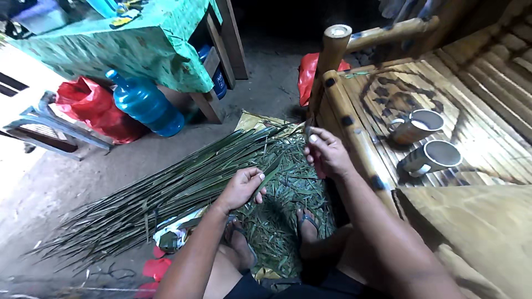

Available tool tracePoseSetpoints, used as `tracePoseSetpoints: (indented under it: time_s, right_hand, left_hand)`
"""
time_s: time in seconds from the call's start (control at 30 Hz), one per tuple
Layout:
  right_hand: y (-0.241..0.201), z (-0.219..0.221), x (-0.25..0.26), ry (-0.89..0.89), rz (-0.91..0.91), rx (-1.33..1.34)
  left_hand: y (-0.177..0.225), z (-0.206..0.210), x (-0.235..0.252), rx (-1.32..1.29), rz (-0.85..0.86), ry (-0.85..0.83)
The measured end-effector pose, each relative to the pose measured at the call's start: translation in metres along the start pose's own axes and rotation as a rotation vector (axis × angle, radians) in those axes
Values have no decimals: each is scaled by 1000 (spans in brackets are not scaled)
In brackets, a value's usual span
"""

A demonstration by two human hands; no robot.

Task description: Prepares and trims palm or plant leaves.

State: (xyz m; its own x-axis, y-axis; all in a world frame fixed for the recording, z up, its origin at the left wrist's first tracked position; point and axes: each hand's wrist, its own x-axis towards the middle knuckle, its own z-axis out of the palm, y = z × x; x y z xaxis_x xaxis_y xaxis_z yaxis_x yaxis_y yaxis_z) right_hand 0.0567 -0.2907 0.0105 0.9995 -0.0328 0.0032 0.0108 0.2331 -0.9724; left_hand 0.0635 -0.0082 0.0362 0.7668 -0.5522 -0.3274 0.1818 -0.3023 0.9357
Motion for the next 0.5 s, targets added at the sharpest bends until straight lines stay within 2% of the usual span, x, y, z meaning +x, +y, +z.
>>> tracePoseSetpoints:
  time_s: [0.07,0.13,0.33,0.5]
  right_hand:
    - [9,14,-4,-148,36,24]
    - [18,21,-5,-219,40,32]
    - [8,4,2,-55,-55,52]
    - [14,23,-9,-132,-86,-81]
  left_hand:
    - [1,1,2,-19,-7,-2]
    - [-1,3,2,-9,15,-11]
    - [-13,-3,7,214,71,0]
    - [2,-7,7,41,-3,-59]
